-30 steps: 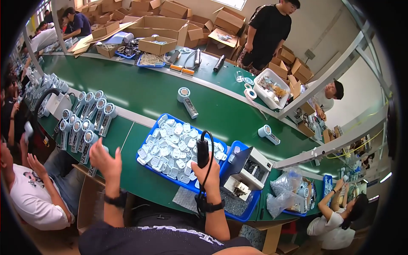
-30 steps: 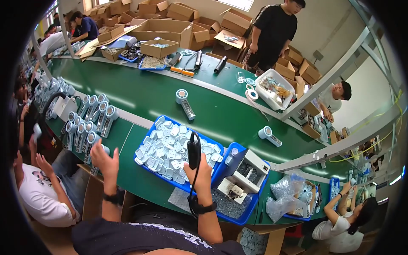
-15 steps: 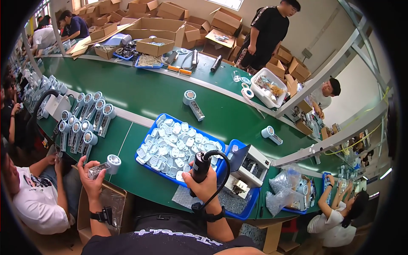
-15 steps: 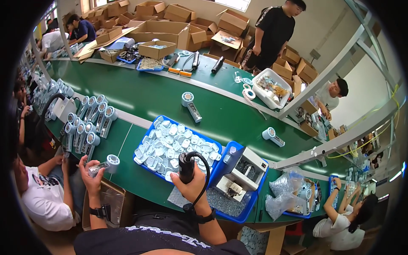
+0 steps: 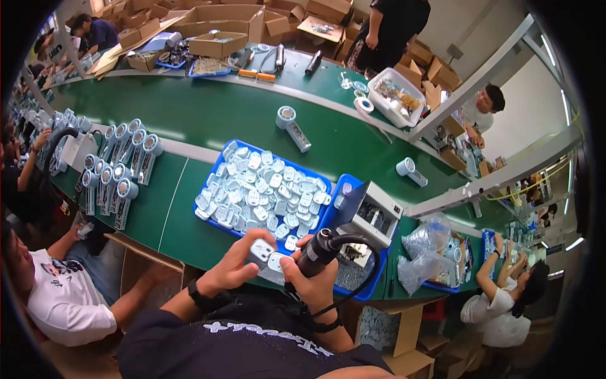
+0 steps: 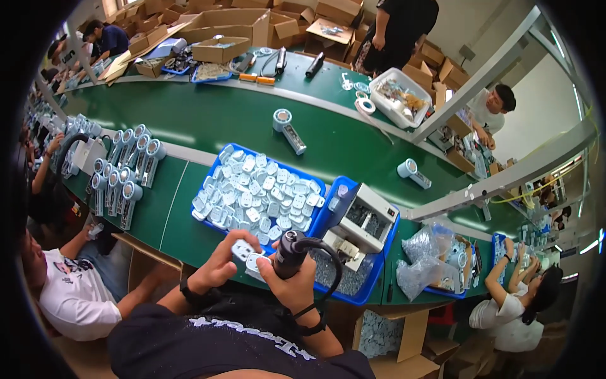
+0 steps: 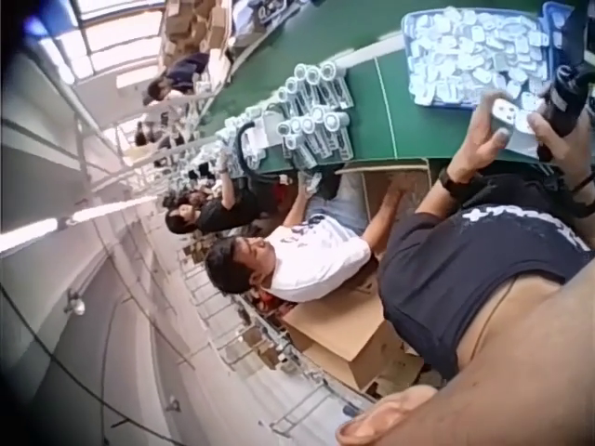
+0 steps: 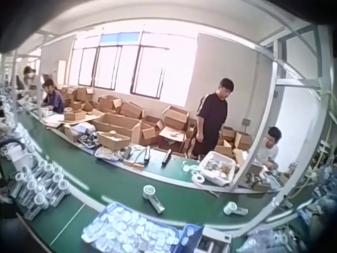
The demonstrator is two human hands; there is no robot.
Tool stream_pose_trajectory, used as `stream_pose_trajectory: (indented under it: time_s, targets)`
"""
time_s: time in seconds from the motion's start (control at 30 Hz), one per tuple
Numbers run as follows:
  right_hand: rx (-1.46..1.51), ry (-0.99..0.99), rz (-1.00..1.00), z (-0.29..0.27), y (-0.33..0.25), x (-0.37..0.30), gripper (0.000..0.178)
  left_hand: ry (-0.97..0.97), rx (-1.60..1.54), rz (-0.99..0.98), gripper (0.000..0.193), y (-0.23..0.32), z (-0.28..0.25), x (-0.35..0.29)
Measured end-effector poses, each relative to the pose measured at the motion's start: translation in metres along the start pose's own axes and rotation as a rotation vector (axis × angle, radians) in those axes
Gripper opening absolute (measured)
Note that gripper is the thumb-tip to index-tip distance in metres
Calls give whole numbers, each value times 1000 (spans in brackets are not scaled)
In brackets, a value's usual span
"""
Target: The person picks up a white plastic component from a blue tray and uses a power screwdriver to fasten a screw into it. They then set the assembled piece onto the green table surface and repeat the process.
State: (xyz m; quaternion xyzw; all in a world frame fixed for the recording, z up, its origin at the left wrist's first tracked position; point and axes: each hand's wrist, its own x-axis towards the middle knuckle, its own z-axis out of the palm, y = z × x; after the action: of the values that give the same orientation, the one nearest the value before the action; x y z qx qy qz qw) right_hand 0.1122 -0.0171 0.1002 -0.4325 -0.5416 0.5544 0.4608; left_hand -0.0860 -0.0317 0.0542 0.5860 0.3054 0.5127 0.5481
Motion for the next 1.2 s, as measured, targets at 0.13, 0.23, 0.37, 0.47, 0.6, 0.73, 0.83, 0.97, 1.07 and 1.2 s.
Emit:
stream_pose_trajectory:
  time_s: [0.13,0.23,0.37,0.47,0.6,0.73,0.83,0.97,1.07,1.2]
  targets:
    - [-221,170,-61,-10,27,-12,30,-10,334,133,47,-11,31,30]
    - [-277,201,16,-26,32,-24,30,-94,353,153,35,-17,40,35]
    - [-270,228,-44,-42,42,-24,37,-7,247,36,32,-36,60,36]
    - [51,515,-288,-43,24,-4,30,-6,99,-63,34,-58,56,29]
    - [44,536,-631,-82,-8,33,23,-137,93,-116,39,-56,59,28]
    - [25,563,-574,-98,2,55,21,-132,67,-171,44,-55,63,32]
    - [50,569,-390,-97,5,54,15,-126,55,-105,49,-66,63,31]
    - [243,331,-425,-84,-26,20,23,-113,48,-18,58,-71,65,38]
    - [331,85,-452,-76,-53,-2,41,-127,-7,-59,63,-76,64,37]
    - [306,-38,-472,-65,-60,-3,46,-114,41,5,64,-79,66,39]
